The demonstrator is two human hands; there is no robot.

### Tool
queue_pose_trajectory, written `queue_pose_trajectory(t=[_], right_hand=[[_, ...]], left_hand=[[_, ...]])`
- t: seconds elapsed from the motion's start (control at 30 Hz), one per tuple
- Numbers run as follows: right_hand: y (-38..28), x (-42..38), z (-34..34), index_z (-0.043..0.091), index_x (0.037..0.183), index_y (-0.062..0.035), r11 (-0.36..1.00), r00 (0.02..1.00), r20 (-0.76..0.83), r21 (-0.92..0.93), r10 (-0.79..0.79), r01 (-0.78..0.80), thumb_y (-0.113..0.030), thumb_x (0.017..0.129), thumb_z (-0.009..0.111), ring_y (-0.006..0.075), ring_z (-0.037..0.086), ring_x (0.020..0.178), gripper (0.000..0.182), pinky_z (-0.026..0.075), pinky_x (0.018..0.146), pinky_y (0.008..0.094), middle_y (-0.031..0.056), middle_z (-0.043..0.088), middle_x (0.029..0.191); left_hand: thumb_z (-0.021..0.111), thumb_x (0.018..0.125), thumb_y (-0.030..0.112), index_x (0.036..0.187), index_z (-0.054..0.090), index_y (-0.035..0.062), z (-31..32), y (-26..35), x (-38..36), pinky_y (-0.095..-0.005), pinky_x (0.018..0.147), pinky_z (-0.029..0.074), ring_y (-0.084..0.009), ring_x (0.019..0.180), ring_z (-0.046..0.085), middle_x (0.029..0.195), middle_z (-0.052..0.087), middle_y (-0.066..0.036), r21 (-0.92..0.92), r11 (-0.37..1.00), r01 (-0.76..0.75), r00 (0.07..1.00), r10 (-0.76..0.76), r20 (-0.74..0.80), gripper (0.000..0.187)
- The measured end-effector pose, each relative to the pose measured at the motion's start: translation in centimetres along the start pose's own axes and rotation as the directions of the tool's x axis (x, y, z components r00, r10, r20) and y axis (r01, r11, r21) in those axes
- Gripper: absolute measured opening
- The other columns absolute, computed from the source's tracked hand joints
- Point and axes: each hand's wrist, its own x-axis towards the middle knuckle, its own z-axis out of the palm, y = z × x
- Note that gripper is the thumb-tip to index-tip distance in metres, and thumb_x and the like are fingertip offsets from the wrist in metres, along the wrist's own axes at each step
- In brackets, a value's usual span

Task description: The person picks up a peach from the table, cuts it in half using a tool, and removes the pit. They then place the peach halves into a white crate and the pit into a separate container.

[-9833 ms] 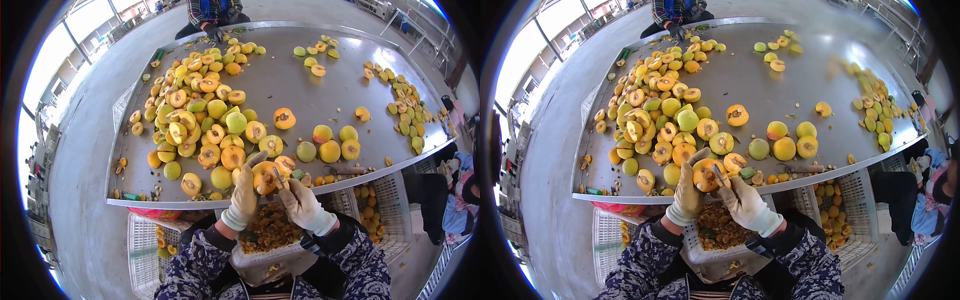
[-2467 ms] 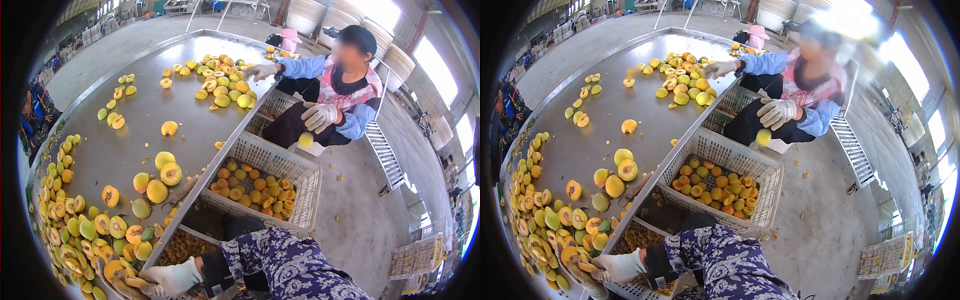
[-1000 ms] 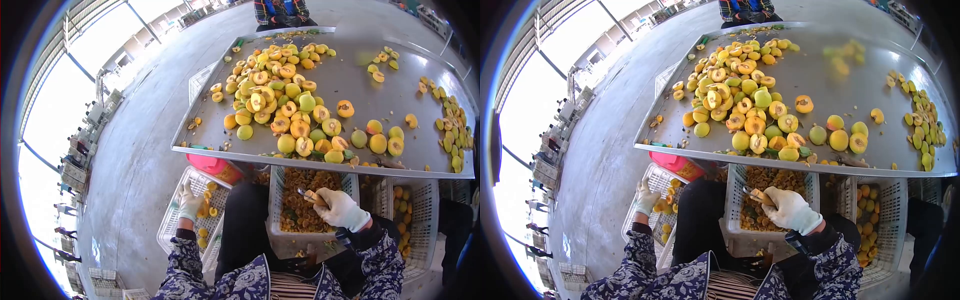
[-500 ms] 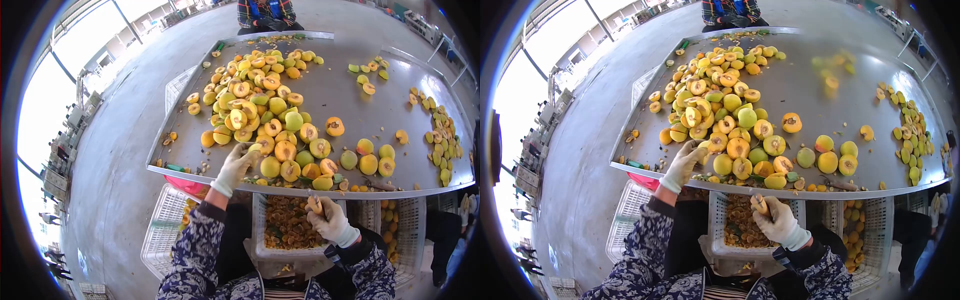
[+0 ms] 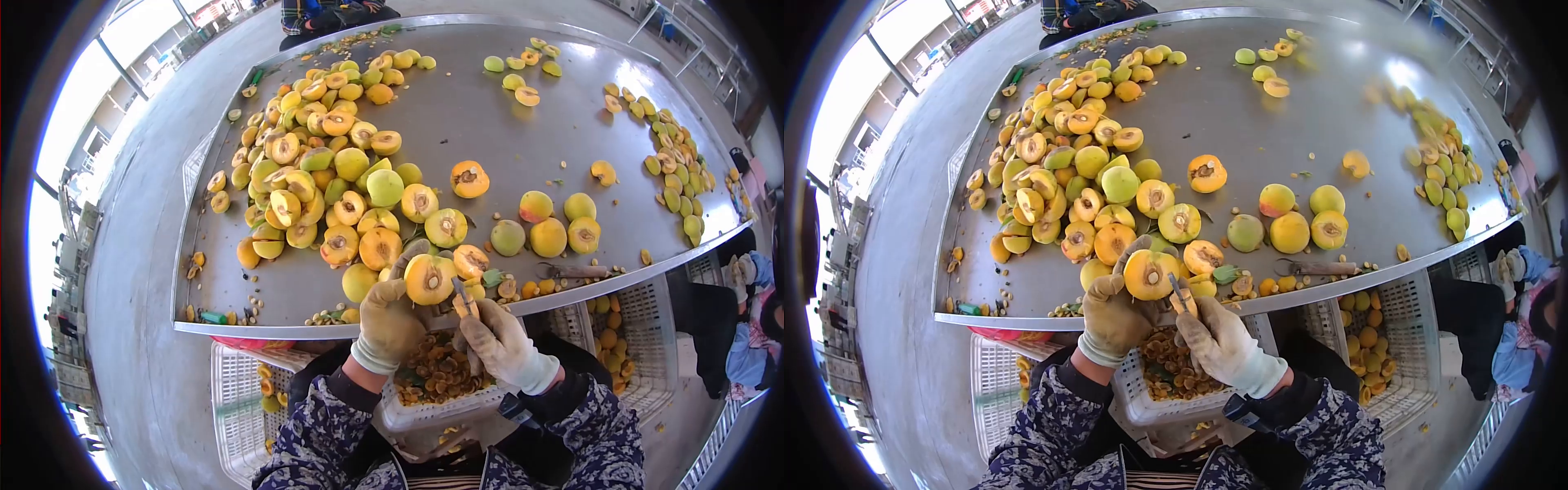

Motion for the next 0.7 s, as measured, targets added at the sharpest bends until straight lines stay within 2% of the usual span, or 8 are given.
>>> queue_pose_trajectory(t=[0.1, 0.17, 0.3, 0.37, 0.47, 0.53, 0.6, 0.7], right_hand=[[0.9, 1.0, 0.2, 0.047, 0.113, -0.0023, 0.988, 0.998, -0.036, -0.148, -0.059, 0.053, -0.032, 0.100, 0.047, 0.0076, 0.050, 0.051, 0.032, 0.043, 0.045, 0.0219, 0.0047, 0.056, 0.080], [1.1, 1.4, 0.6, 0.050, 0.107, 0.0001, 0.972, 0.981, -0.107, -0.190, -0.161, 0.139, -0.031, 0.099, 0.050, 0.0139, 0.050, 0.066, 0.032, 0.044, 0.062, 0.0292, 0.0057, 0.055, 0.077], [1.9, 1.8, 0.5, 0.050, 0.109, 0.0000, 0.921, 0.971, -0.092, -0.348, -0.222, 0.178, -0.028, 0.099, 0.050, 0.0236, 0.056, 0.069, 0.030, 0.046, 0.065, 0.0340, 0.0129, 0.056, 0.078], [0.7, 1.7, 0.9, 0.049, 0.108, 0.0029, 0.892, 0.965, -0.073, -0.403, -0.253, 0.203, -0.024, 0.096, 0.054, 0.0376, 0.060, 0.074, 0.030, 0.047, 0.066, 0.0406, 0.0223, 0.058, 0.079], [1.1, 1.7, 1.2, 0.047, 0.105, 0.0056, 0.816, 0.952, -0.011, -0.519, -0.307, 0.257, -0.020, 0.093, 0.057, 0.0449, 0.060, 0.077, 0.030, 0.047, 0.064, 0.0457, 0.0270, 0.060, 0.080], [0.9, 1.6, 1.4, 0.047, 0.105, 0.0065, 0.786, 0.952, 0.017, -0.560, -0.306, 0.262, -0.020, 0.092, 0.058, 0.0455, 0.060, 0.075, 0.031, 0.047, 0.063, 0.0472, 0.0270, 0.059, 0.078], [1.0, 1.5, 1.4, 0.046, 0.104, 0.0073, 0.761, 0.953, 0.036, -0.594, -0.299, 0.261, -0.020, 0.091, 0.058, 0.0461, 0.059, 0.073, 0.032, 0.046, 0.061, 0.0487, 0.0271, 0.059, 0.076], [1.4, 1.3, 1.7, 0.047, 0.103, 0.0039, 0.707, 0.968, 0.064, -0.672, -0.244, 0.222, -0.024, 0.092, 0.058, 0.0458, 0.059, 0.071, 0.032, 0.046, 0.059, 0.0478, 0.0257, 0.059, 0.074]], left_hand=[[0.054, 0.084, 0.023, 0.139, 0.039, 0.0127, 0.7, -0.5, 0.0, -0.0539, 0.102, 0.042, -0.0360, 0.121, 0.051, 0.133, 0.050, -0.016, 0.020, 1.000, -0.010, 0.995, 0.012, -0.096, 0.058], [0.054, 0.086, 0.024, 0.140, 0.037, 0.0127, 1.0, -0.9, -0.1, -0.0534, 0.102, 0.042, -0.0357, 0.121, 0.051, 0.133, 0.050, -0.017, 0.097, 0.995, -0.028, 0.983, 0.045, -0.179, 0.057], [0.050, 0.091, 0.024, 0.139, 0.035, 0.0119, 1.4, -1.8, -0.6, -0.0496, 0.102, 0.043, -0.0328, 0.119, 0.052, 0.133, 0.049, -0.016, 0.276, 0.951, -0.143, 0.980, 0.175, -0.094, 0.051], [0.048, 0.092, 0.023, 0.138, 0.035, 0.0117, 1.4, -2.3, -1.0, -0.0479, 0.101, 0.043, -0.0314, 0.118, 0.052, 0.133, 0.049, -0.016, 0.390, 0.901, -0.190, 0.970, 0.234, -0.067, 0.049], [0.045, 0.094, 0.024, 0.137, 0.036, 0.0099, 1.1, -2.6, -1.5, -0.0439, 0.097, 0.046, -0.0277, 0.112, 0.056, 0.130, 0.051, -0.015, 0.653, 0.687, -0.317, 0.928, 0.367, 0.063, 0.046], [0.042, 0.096, 0.025, 0.136, 0.037, 0.0062, 0.9, -1.9, -1.4, -0.0397, 0.092, 0.048, -0.0248, 0.103, 0.059, 0.125, 0.053, -0.016, 0.752, 0.586, -0.301, 0.923, 0.377, 0.076, 0.044], [0.038, 0.097, 0.013, 0.133, 0.040, -0.0021, 1.7, -0.9, -1.1, -0.0306, 0.092, 0.047, -0.0162, 0.103, 0.056, 0.123, 0.052, -0.013, 0.707, 0.681, -0.191, 0.943, 0.327, -0.060, 0.039], [0.034, 0.098, 0.023, 0.131, 0.042, 0.0009, 0.7, 1.2, -0.3, -0.0308, 0.087, 0.050, -0.0206, 0.094, 0.063, 0.112, 0.061, -0.016, 0.717, 0.694, 0.067, 0.991, 0.037, -0.128, 0.040]])
